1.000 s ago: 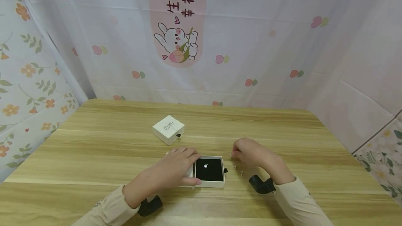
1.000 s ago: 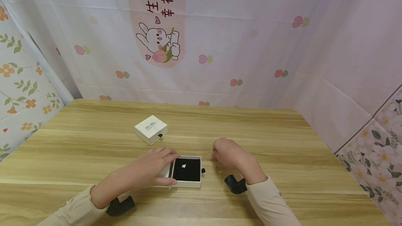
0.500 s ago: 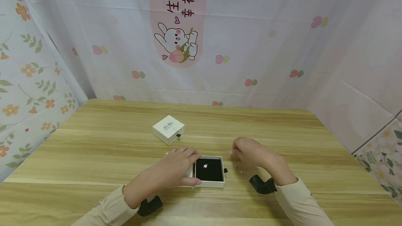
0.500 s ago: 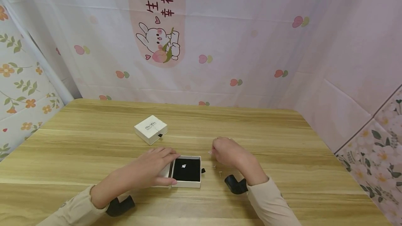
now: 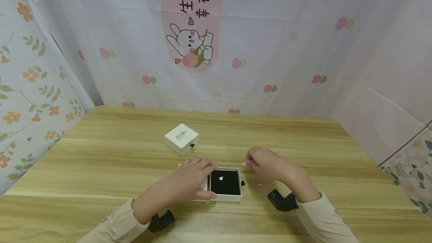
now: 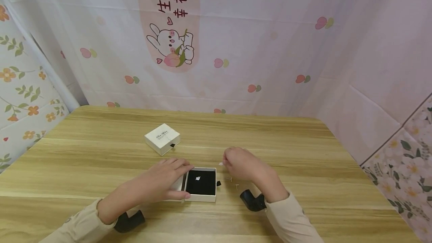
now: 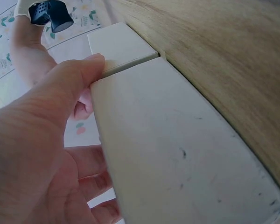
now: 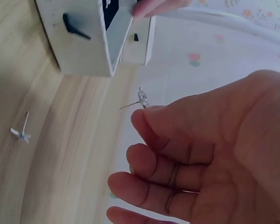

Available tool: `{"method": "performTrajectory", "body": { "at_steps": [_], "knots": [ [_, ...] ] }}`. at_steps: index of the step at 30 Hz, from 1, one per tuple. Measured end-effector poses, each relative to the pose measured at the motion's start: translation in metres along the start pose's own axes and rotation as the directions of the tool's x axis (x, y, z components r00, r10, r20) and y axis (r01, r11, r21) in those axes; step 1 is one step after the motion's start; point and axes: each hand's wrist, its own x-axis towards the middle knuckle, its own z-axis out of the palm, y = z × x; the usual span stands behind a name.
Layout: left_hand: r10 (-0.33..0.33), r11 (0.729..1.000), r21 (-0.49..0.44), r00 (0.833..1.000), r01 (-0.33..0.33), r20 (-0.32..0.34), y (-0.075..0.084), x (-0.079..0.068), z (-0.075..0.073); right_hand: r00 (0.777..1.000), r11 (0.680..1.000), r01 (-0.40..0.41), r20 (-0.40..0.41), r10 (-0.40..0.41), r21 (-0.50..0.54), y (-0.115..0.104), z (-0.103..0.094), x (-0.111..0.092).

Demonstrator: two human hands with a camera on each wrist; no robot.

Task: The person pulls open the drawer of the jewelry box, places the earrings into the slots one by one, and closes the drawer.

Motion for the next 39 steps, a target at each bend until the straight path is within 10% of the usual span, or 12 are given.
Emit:
{"method": "performTrajectory", "body": {
  "at_steps": [19,39],
  "knots": [
    [0.004,1.0,0.0,1.0,-0.004,-0.007,0.001,0.0,-0.001,0.973,0.973,0.227,-0.042,-0.226,0.041,-0.028,0.014,0.004],
    [0.013,1.0,-0.02,1.0,-0.013,-0.022,0.0,-0.001,-0.002,0.959,0.96,0.276,-0.053,-0.279,-0.058,-0.041,0.035,0.009]
  ]
}}
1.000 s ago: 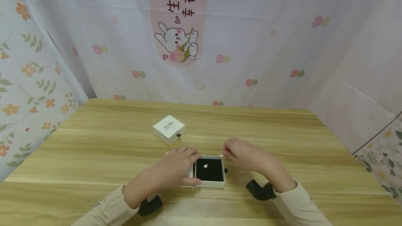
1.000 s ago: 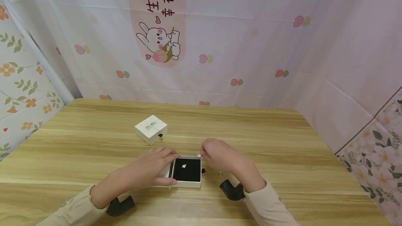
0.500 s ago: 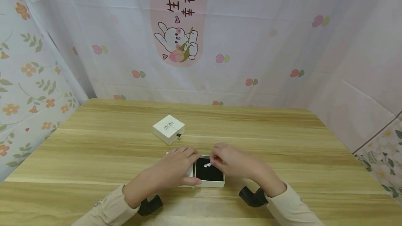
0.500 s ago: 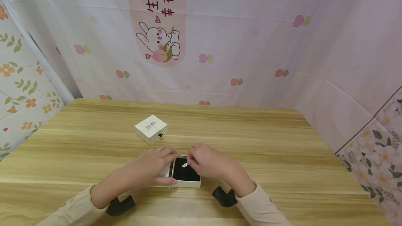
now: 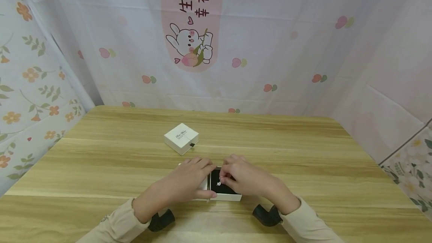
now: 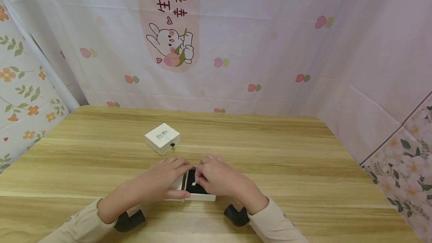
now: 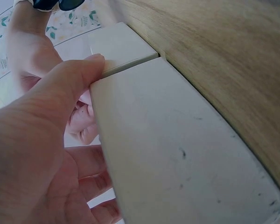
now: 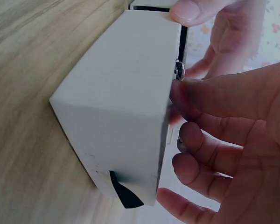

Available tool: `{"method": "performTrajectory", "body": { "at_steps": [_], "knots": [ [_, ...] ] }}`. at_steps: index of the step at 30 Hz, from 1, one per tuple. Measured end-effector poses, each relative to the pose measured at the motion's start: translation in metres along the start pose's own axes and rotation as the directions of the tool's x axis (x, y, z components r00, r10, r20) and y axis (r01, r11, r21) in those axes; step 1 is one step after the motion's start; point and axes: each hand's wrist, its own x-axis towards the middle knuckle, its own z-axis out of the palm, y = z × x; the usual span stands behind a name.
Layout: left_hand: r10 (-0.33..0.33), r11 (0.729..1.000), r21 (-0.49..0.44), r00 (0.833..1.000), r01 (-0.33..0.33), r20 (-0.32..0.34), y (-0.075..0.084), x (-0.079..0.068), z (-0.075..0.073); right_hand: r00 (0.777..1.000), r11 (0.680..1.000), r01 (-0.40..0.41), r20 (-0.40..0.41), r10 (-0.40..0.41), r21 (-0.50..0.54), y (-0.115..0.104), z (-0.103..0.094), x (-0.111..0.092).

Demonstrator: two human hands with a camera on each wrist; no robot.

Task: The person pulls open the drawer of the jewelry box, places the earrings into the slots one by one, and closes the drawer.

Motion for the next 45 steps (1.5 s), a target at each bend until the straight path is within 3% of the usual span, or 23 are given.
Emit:
{"method": "performTrajectory", "body": {
  "at_steps": [23,45],
  "knots": [
    [0.01,1.0,0.002,1.0,-0.01,-0.008,-0.0012,0.0015,0.0022,1.0,0.998,0.016,-0.019,-0.018,-0.059,-0.0005,0.0043,0.0015],
    [-0.002,1.0,0.002,1.0,0.002,0.013,0.0003,0.0009,0.0,0.998,0.997,-0.027,0.058,0.031,-0.07,-0.0008,-0.0004,-0.0013]
  ]
}}
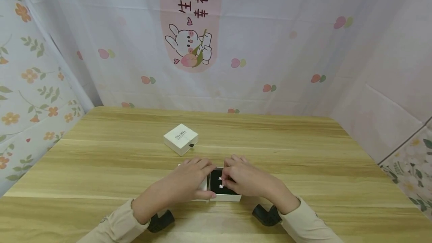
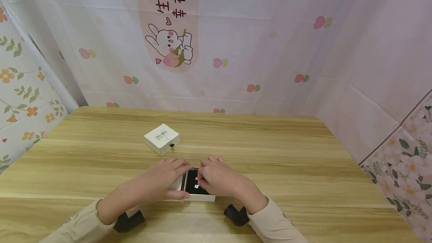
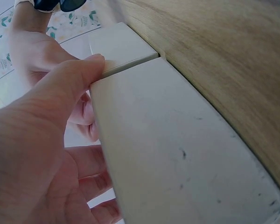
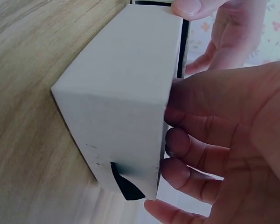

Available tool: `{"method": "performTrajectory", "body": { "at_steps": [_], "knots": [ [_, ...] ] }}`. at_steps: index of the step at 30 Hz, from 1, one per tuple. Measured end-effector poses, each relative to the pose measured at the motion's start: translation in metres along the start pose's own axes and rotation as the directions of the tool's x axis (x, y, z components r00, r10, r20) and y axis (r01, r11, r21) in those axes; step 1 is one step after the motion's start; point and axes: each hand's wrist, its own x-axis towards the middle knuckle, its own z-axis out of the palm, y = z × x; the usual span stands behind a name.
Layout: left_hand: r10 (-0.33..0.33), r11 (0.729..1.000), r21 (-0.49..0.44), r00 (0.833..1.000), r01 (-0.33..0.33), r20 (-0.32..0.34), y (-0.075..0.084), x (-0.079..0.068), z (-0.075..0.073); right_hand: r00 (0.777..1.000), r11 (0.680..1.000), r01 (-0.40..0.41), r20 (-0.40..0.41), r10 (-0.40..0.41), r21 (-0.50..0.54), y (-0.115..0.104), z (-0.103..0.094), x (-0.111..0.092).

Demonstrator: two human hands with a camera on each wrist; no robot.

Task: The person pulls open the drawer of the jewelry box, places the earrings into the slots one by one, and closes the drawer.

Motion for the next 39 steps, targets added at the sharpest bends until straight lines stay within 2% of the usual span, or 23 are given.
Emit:
{"method": "performTrajectory", "body": {
  "at_steps": [18,25,33,39],
  "knots": [
    [-0.003,1.0,-0.014,1.0,0.003,0.001,0.001,0.0,-0.001,1.0,0.999,-0.004,-0.011,0.004,-0.043,0.002,0.005,0.001],
    [-0.002,1.0,-0.018,1.0,0.002,-0.009,0.001,0.001,-0.001,0.999,0.995,-0.004,-0.033,0.001,-0.096,-0.001,0.007,0.001],
    [-0.007,1.0,-0.008,1.0,0.007,0.008,0.0,0.0,-0.001,0.999,0.998,-0.024,-0.035,0.022,-0.057,-0.001,-0.001,-0.002],
    [-0.008,1.0,-0.025,1.0,0.009,0.008,-0.001,0.0,0.0,1.0,0.997,-0.009,-0.018,0.007,-0.076,-0.001,-0.005,-0.003]
  ]
}}
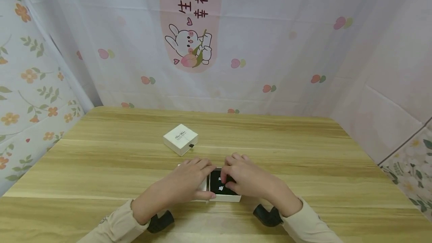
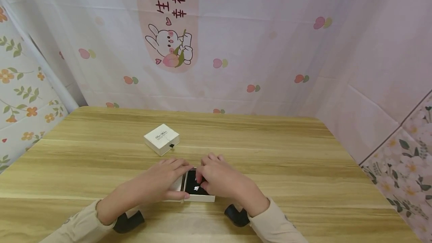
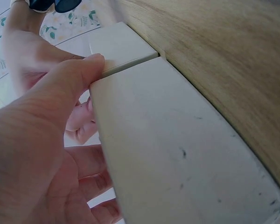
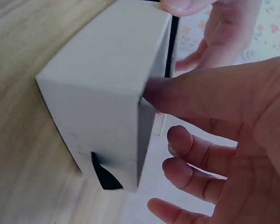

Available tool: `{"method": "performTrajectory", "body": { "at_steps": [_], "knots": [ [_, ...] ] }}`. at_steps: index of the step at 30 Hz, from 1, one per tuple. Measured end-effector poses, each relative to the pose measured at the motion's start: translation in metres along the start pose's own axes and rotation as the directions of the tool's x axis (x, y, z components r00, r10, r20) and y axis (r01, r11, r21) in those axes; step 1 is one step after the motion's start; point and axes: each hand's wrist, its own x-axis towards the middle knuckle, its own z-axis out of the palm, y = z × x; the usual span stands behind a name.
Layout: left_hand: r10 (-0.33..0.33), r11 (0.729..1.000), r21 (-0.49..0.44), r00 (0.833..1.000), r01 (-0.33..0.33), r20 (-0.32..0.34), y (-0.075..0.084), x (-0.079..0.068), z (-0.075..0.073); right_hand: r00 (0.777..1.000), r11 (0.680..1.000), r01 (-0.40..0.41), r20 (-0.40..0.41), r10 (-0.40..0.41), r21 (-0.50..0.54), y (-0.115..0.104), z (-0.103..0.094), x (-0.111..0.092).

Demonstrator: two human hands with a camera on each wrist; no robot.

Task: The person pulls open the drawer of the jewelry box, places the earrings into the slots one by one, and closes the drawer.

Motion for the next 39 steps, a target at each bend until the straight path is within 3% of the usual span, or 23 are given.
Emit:
{"method": "performTrajectory", "body": {
  "at_steps": [12,28,39],
  "knots": [
    [0.019,1.0,0.02,0.999,-0.019,-0.032,-0.001,-0.001,0.002,1.0,1.0,0.023,-0.006,-0.023,0.0,0.0,0.006,0.003],
    [0.02,1.0,0.02,0.999,-0.019,-0.027,0.001,-0.001,0.0,0.997,0.987,0.079,-0.008,-0.081,-0.138,-0.001,0.009,0.003],
    [0.012,1.0,0.013,1.0,-0.012,-0.018,0.001,-0.001,-0.001,0.997,0.986,0.065,-0.028,-0.07,-0.156,-0.005,0.011,0.003]
  ]
}}
